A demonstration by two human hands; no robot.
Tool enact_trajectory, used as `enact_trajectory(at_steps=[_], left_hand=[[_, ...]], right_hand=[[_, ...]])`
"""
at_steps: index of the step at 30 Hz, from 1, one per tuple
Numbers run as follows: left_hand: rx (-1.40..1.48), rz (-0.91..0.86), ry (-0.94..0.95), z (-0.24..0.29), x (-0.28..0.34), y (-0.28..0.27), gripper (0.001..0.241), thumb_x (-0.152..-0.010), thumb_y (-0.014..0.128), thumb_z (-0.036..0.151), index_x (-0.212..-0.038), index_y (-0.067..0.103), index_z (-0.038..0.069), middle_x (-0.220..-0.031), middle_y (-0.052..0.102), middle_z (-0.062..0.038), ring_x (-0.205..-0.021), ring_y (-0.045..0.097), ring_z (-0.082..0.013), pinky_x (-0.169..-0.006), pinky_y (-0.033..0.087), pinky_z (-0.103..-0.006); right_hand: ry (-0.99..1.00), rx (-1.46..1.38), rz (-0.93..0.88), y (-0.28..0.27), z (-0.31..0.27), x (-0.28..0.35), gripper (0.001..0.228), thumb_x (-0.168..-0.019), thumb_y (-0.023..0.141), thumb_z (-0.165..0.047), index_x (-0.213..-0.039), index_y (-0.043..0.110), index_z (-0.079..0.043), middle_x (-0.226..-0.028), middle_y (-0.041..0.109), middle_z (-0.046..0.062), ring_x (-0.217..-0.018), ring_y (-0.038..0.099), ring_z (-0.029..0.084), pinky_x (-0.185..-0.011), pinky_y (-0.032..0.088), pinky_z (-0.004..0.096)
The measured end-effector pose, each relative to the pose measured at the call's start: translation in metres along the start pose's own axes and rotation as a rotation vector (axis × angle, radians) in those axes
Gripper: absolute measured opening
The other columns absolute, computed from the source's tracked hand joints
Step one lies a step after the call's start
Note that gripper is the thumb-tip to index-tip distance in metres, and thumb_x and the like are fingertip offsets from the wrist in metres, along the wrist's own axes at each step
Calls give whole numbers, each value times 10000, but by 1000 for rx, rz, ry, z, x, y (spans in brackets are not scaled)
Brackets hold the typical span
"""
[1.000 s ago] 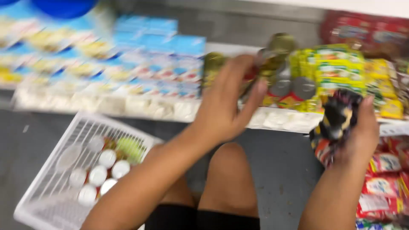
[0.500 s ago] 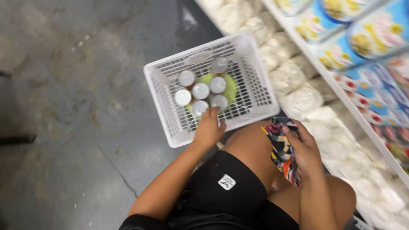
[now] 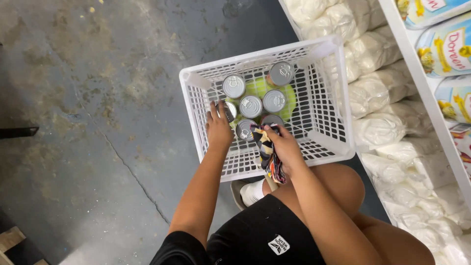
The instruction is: The person cleans canned goods by holding each can with one hand and wiping it with a cloth held in the other hand, then places the cleaned cans onto a shelf.
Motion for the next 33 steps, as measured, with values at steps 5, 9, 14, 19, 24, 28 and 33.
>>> enact_trajectory(at_steps=[5, 9, 14, 19, 24, 28, 33], left_hand=[[81, -13, 7, -10, -25, 18, 1064, -677, 824, 10, -1569, 261, 152, -1592, 294, -134, -1360, 459, -392, -1063, 449, -532], [136, -23, -44, -9, -22, 8, 1030, -664, 883, 102, -1526, 320, 73, -1471, 366, -201, -1269, 489, -442, -1027, 481, -486], [14, 68, 13, 12, 29, -39, 986, -614, 913, 122, -1447, 398, 15, -1308, 440, -209, -1239, 498, -443, -990, 483, -490], [367, 168, 377, 43, 89, -116, 987, -621, 941, 216, -1440, 439, -10, -1261, 469, -235, -1128, 581, -428, -945, 531, -470], [614, 154, 561, 109, 143, -163, 951, -614, 929, 248, -1436, 497, 46, -1246, 534, -195, -1076, 654, -364, -905, 559, -415], [920, 254, 774, 156, 167, -176, 909, -675, 924, 243, -1453, 509, 22, -1298, 613, -166, -1188, 656, -298, -991, 552, -353], [1306, -274, 785, 210, 206, -151, 756, -908, 734, 225, -1556, 413, 6, -1443, 593, -149, -1306, 571, -202, -1140, 428, -327]], right_hand=[[87, -39, -1, -6, 1, -7, 288, -959, 662, -305, -1135, 681, -78, -826, 679, 28, -642, 608, 141, -547, 493, 314], [68, -109, -34, -22, -1, -7, 280, -964, 659, -276, -1152, 681, -70, -870, 696, 20, -689, 637, 126, -589, 518, 296], [-9, -223, 62, -62, 2, -9, 251, -944, 649, -222, -1142, 630, -69, -919, 697, 49, -744, 675, 151, -651, 563, 328], [-67, -399, -23, -75, 13, -13, 310, -958, 618, -259, -1175, 605, -39, -973, 673, 94, -805, 660, 214, -715, 559, 374], [-506, -258, 48, -47, -34, 39, 305, -1035, 549, -190, -1307, 553, -50, -1168, 645, 64, -1032, 623, 155, -910, 498, 311], [-806, -58, 196, -67, -49, 115, 360, -1094, 460, -196, -1406, 530, -31, -1283, 637, 91, -1145, 596, 158, -1006, 464, 292], [-1337, 376, 579, -69, -57, 248, 391, -1065, 527, -180, -1407, 473, 2, -1393, 541, 176, -1282, 530, 282, -1130, 417, 398]])
Point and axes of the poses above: each hand's wrist, its own x-axis away from the middle knuckle, its own y-axis out of the palm, z = x × y, the point moved 5 cm from there along -x, towards the middle knuckle
